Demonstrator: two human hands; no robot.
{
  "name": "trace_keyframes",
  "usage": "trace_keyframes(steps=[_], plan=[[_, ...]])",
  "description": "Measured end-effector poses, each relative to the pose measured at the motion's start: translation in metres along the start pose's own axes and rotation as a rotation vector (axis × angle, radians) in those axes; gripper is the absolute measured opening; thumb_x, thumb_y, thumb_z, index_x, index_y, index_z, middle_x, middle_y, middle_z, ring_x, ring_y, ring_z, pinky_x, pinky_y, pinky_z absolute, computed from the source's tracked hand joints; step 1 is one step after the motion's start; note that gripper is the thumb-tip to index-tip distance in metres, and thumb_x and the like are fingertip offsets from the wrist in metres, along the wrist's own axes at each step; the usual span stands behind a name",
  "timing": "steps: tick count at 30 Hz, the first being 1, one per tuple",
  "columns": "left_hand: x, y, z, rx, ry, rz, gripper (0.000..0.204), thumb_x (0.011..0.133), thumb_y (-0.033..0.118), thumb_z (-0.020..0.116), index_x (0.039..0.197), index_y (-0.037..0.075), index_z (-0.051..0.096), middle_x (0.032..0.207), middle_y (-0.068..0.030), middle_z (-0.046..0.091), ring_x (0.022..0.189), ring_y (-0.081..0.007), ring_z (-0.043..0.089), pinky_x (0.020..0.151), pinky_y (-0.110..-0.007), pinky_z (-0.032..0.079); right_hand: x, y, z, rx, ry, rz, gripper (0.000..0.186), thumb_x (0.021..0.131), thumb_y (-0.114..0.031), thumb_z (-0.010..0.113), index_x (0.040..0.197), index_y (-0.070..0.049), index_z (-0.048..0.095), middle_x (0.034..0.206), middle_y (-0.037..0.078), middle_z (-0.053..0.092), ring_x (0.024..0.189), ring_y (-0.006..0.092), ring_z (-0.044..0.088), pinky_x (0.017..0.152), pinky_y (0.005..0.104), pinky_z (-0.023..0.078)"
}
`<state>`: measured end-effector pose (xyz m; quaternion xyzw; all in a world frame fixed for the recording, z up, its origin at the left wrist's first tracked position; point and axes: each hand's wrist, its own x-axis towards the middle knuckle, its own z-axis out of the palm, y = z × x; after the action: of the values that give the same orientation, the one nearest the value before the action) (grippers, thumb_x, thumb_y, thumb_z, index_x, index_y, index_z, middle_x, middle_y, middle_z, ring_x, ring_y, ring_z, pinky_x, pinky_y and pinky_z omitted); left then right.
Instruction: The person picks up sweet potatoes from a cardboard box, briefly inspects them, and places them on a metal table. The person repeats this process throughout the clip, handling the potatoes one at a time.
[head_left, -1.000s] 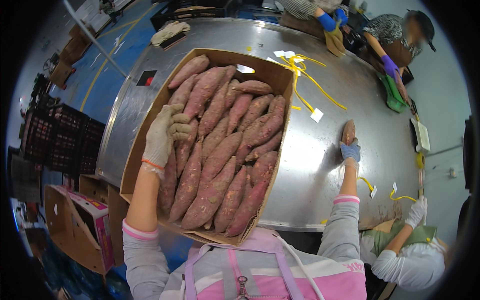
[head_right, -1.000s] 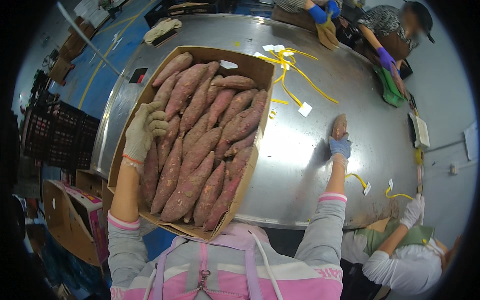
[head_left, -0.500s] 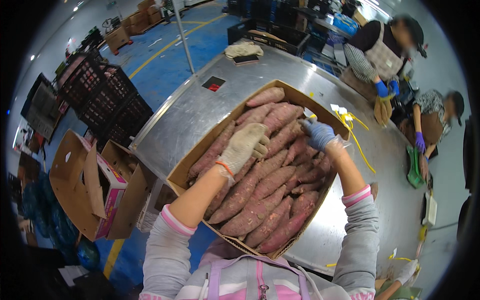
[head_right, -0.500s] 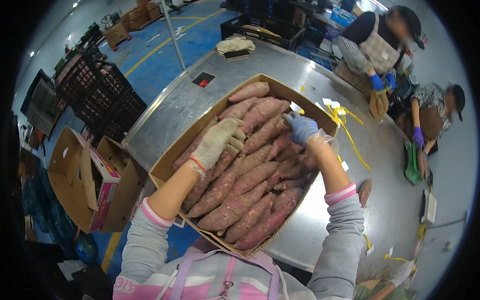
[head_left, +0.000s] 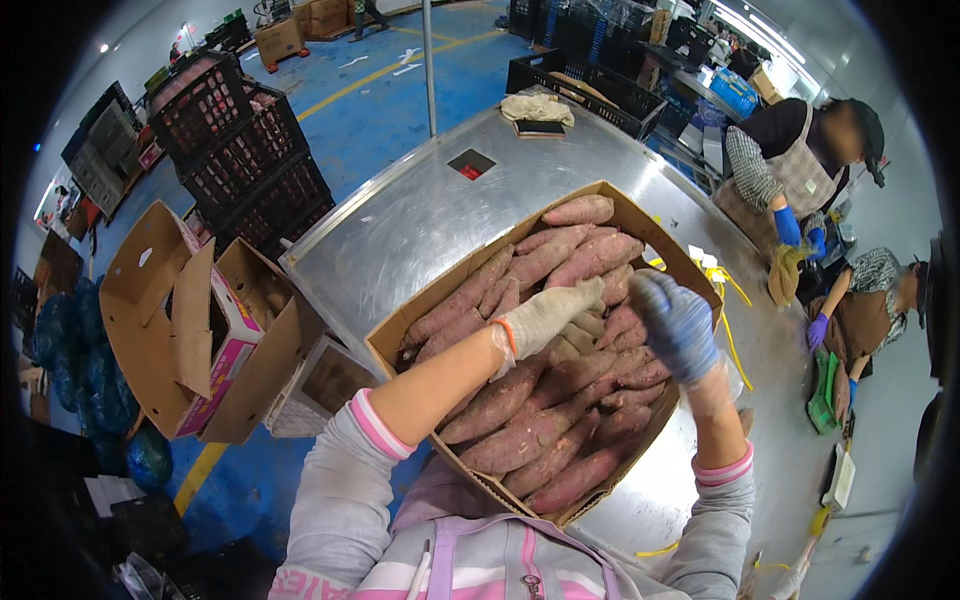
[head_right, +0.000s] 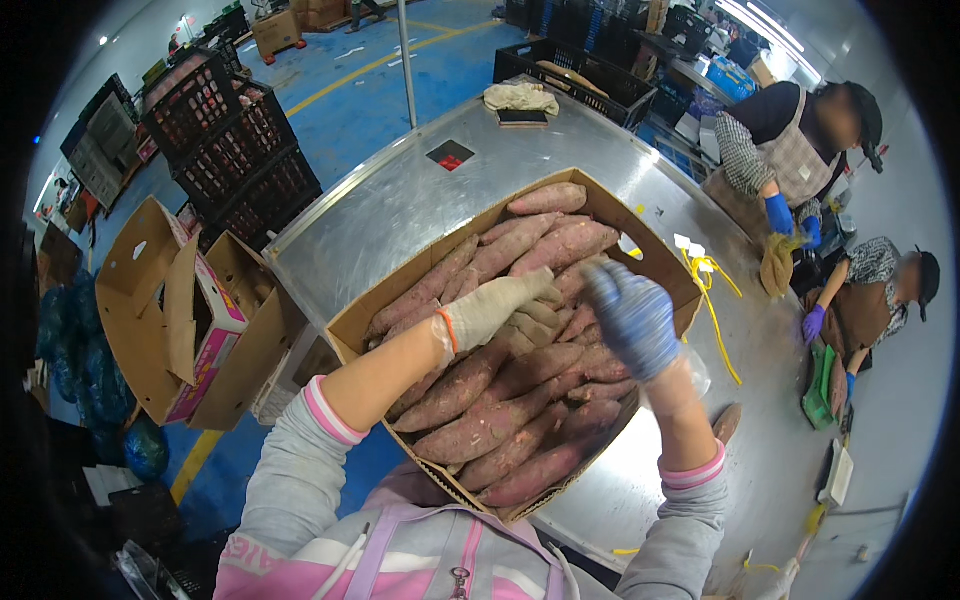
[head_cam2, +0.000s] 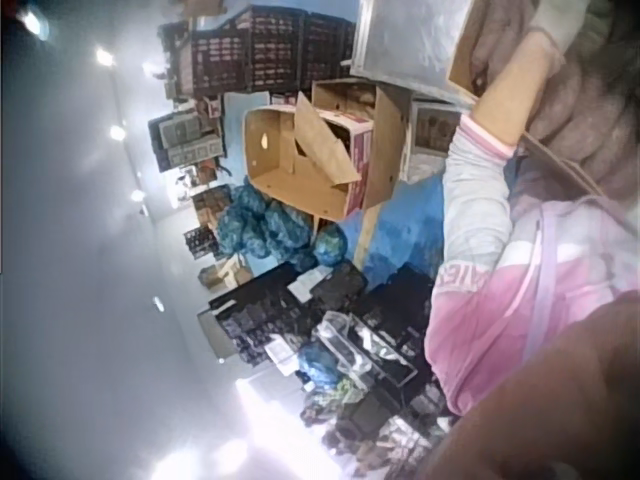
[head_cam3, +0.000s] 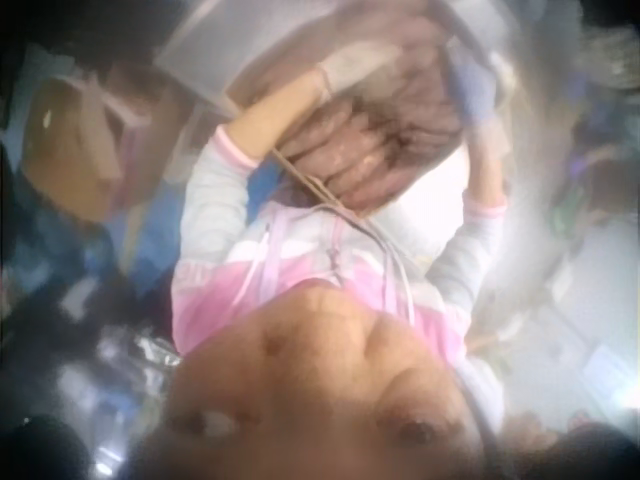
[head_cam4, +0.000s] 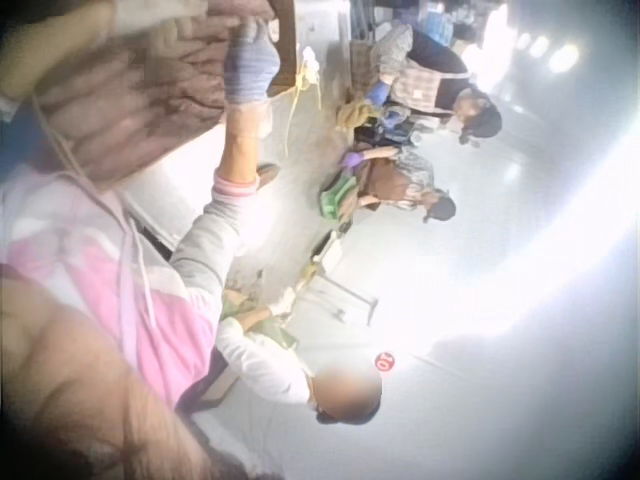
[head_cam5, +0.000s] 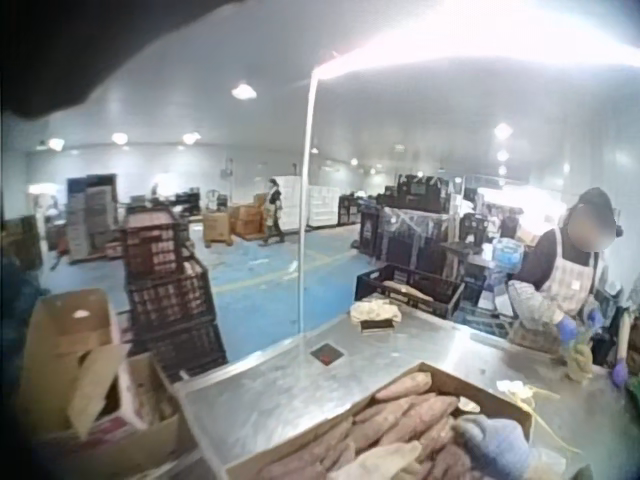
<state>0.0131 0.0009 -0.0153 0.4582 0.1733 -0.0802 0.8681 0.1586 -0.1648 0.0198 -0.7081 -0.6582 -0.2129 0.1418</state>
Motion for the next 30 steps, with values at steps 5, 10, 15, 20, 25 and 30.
trace_keyframes(steps=[5,10,15,20,25,30], plan=[[0.006,-0.006,-0.008,-0.274,-0.192,-0.035,0.055,0.094,0.046,0.052,0.118,-0.003,0.054,0.099,-0.0123,0.063,0.083,-0.0239,0.063,0.073,-0.036,0.053,-0.001,-0.065,-0.005,0.046,-0.113,-0.416,0.033,0.078,-0.012,0.063,0.11,-0.009,0.063,0.114,0.01,0.062,0.078,0.0261,0.063,0.066,0.0342,0.052],[0.004,-0.001,-0.004,-0.051,-0.065,0.286,0.033,0.085,0.015,0.064,0.111,-0.004,0.055,0.083,-0.0076,0.06,0.074,-0.0166,0.06,0.063,-0.028,0.051,0.005,-0.057,-0.023,0.721,-0.158,-0.229,0.034,0.079,-0.016,0.07,0.113,-0.009,0.065,0.106,0.008,0.066,0.08,0.0246,0.064,0.07,0.0337,0.051],[-0.001,0.009,-0.002,0.499,0.215,0.587,0.049,0.077,0.018,0.072,0.117,-0.004,0.056,0.088,-0.0095,0.064,0.08,-0.0202,0.062,0.075,-0.032,0.05,0.011,-0.02,-0.011,1.233,0.333,0.799,0.03,0.094,-0.025,0.062,0.115,-0.004,0.063,0.075,-0.002,0.057,0.063,0.0051,0.052,0.054,0.0184,0.041],[-0.01,0.012,0.011,1.12,0.473,0.526,0.065,0.067,0.023,0.076,0.124,0.0,0.055,0.112,-0.0185,0.064,0.105,-0.0279,0.061,0.093,-0.035,0.046,0.015,-0.016,0.023,1.279,0.215,0.761,0.041,0.095,-0.037,0.058,0.118,-0.003,0.062,0.072,-0.004,0.053,0.054,0.004,0.045,0.05,0.0183,0.038],[0.001,-0.003,0.01,0.959,0.46,0.857,0.064,0.068,0.019,0.077,0.124,0.001,0.052,0.105,-0.0122,0.063,0.101,-0.0276,0.062,0.094,-0.037,0.047,0.006,-0.005,0.044,1.121,0.453,0.907,0.045,0.1,-0.04,0.049,0.078,-0.004,0.066,0.058,-0.004,0.05,0.051,0.0044,0.044,0.046,0.0209,0.036],[-0.011,0.005,0.022,0.066,0.103,0.268,0.036,0.096,0.031,0.049,0.115,0.001,0.055,0.088,-0.0102,0.064,0.067,-0.0156,0.063,0.056,-0.024,0.053,0.006,0.0,0.041,1.294,0.426,1.006,0.059,0.095,-0.06,0.044,0.077,-0.007,0.062,0.053,0.002,0.053,0.042,0.0077,0.044,0.04,0.0215,0.031]])
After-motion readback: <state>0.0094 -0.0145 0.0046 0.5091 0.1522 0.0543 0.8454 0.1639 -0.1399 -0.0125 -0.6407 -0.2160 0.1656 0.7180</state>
